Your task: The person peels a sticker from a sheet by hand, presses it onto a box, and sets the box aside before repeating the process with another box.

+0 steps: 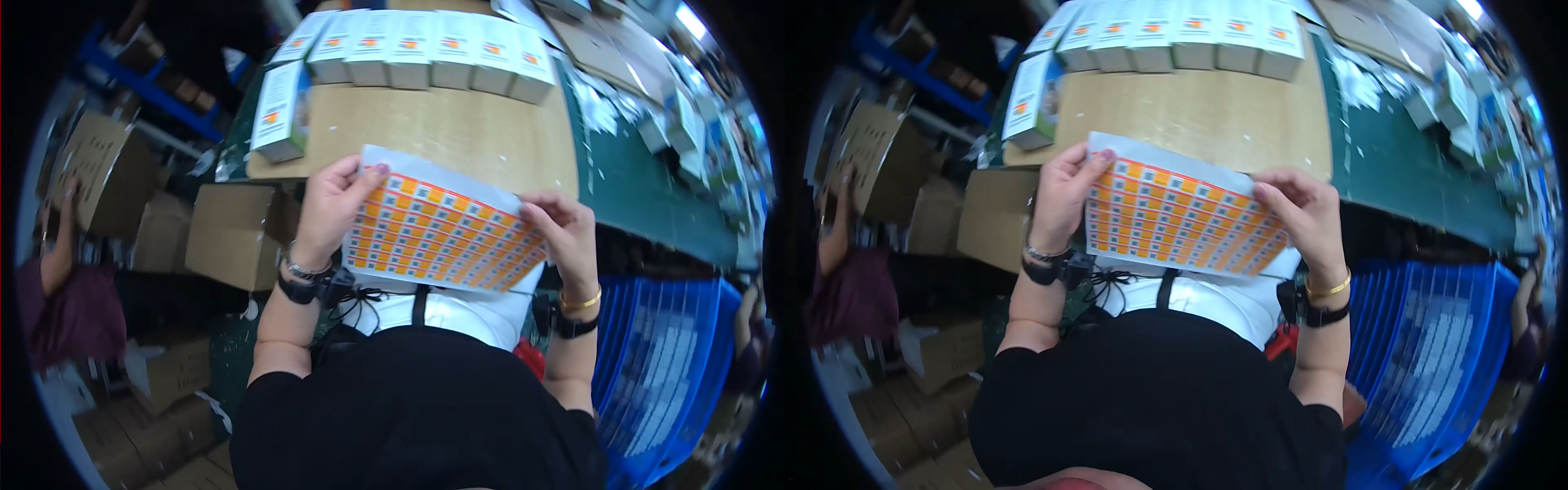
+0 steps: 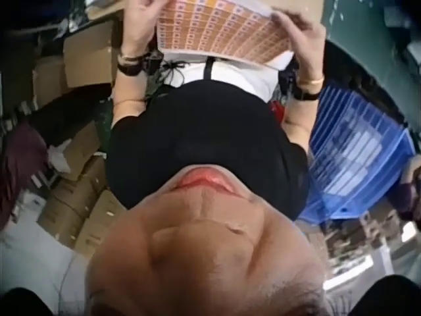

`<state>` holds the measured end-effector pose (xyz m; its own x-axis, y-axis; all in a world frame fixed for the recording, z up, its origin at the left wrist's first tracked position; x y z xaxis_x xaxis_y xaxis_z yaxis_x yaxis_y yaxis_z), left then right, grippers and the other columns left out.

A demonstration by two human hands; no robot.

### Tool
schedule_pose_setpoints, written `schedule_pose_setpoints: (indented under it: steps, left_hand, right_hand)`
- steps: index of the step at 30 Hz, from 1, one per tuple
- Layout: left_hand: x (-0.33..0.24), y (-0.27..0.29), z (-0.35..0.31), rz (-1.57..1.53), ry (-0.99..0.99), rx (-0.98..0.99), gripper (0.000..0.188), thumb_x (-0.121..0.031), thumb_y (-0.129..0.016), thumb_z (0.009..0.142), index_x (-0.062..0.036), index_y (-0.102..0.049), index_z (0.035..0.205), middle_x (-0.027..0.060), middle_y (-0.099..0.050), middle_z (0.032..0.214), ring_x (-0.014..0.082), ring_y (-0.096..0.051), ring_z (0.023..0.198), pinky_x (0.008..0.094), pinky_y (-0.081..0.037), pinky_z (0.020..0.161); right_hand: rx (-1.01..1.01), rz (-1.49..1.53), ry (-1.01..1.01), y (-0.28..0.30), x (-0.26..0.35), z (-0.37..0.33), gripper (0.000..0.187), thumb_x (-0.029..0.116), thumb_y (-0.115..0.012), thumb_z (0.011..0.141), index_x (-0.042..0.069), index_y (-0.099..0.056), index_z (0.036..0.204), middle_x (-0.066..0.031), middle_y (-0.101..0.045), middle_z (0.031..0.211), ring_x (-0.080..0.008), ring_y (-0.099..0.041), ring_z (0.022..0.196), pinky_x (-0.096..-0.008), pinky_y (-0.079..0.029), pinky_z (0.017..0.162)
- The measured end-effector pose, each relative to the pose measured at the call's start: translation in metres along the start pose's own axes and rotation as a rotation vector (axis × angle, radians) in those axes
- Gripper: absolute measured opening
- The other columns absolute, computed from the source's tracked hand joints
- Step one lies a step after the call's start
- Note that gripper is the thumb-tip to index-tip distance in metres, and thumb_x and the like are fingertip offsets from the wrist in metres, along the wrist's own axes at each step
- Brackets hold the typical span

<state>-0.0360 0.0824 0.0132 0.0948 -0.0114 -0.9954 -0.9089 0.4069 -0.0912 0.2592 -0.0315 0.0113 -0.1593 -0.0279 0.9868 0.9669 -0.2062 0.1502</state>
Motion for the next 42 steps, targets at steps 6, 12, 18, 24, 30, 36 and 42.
schedule_pose_setpoints:
  steps: [6,12,18,24,30,36,42]
  left_hand:
    - [0.015,-0.007,-0.005,-0.089,0.014,0.016,0.020,-0.010,-0.066,0.103,0.0053,-0.069,0.115,0.0063,-0.075,0.104,0.0075,-0.068,0.090,0.0221,-0.053,0.081]
    - [0.017,-0.022,0.000,-0.057,0.000,0.123,0.019,-0.012,-0.066,0.104,0.0031,-0.069,0.115,0.0058,-0.075,0.105,0.0087,-0.069,0.092,0.0229,-0.053,0.084]
    - [0.020,-0.033,0.009,-0.073,0.001,0.145,0.018,-0.008,-0.068,0.102,0.0038,-0.070,0.115,0.0056,-0.076,0.101,0.0076,-0.069,0.088,0.0229,-0.053,0.081]
    - [0.024,-0.044,0.019,-0.136,0.026,0.130,0.019,-0.008,-0.067,0.102,0.0037,-0.068,0.117,0.0063,-0.075,0.106,0.0081,-0.068,0.092,0.0234,-0.053,0.084]
    - [0.009,-0.052,0.030,-0.208,-0.015,0.080,0.018,-0.008,-0.065,0.103,0.0027,-0.066,0.117,0.0056,-0.073,0.107,0.0087,-0.067,0.096,0.0242,-0.053,0.086]
    - [0.011,-0.068,0.019,-0.236,-0.041,0.162,0.015,-0.014,-0.066,0.105,-0.0011,-0.064,0.111,0.0055,-0.073,0.106,0.0079,-0.067,0.097,0.0258,-0.054,0.087]
    - [0.009,-0.080,0.002,-0.199,-0.029,0.224,0.018,-0.020,-0.064,0.107,-0.0032,-0.061,0.113,0.0054,-0.072,0.107,0.0077,-0.066,0.099,0.0264,-0.053,0.089]
  right_hand:
    - [0.111,0.072,0.075,0.008,0.008,-0.004,0.017,0.009,-0.072,0.099,-0.003,-0.075,0.111,-0.0050,-0.076,0.095,-0.0081,-0.070,0.086,-0.0229,-0.057,0.078]
    - [0.066,0.136,0.031,0.020,-0.002,-0.013,0.017,0.009,-0.074,0.098,-0.002,-0.076,0.111,-0.0047,-0.076,0.095,-0.0075,-0.070,0.085,-0.0221,-0.058,0.077]
    - [0.036,0.136,-0.009,0.034,-0.007,-0.017,0.018,0.012,-0.074,0.098,-0.002,-0.076,0.110,-0.0037,-0.075,0.094,-0.0070,-0.069,0.087,-0.0224,-0.057,0.077]
    - [0.012,0.063,-0.035,0.053,-0.004,-0.013,0.016,0.008,-0.075,0.097,-0.002,-0.075,0.109,-0.0028,-0.075,0.093,-0.0069,-0.068,0.083,-0.0226,-0.056,0.074]
    - [-0.495,-0.688,0.501,0.071,0.069,-0.027,0.017,0.002,-0.078,0.090,0.000,-0.075,0.107,-0.0094,-0.072,0.102,-0.0115,-0.067,0.089,-0.0236,-0.054,0.077]
    - [-0.227,-0.477,0.587,-0.009,0.074,-0.031,0.023,-0.001,-0.080,0.085,0.002,-0.076,0.108,-0.0123,-0.066,0.124,-0.0161,-0.067,0.095,-0.0258,-0.056,0.076]
    - [-0.229,-0.430,0.615,-0.041,0.066,-0.029,0.026,0.000,-0.083,0.083,0.004,-0.077,0.108,-0.0108,-0.063,0.129,-0.0165,-0.067,0.093,-0.0262,-0.056,0.075]
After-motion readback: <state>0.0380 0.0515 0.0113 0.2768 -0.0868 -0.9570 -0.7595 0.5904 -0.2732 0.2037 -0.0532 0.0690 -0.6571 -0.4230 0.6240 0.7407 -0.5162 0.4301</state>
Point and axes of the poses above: each hand's wrist, its own z-axis towards the middle knuckle, its own y-axis out of the back of the hand, x = y × z, the point moved 9 cm from there along z, towards the middle knuckle
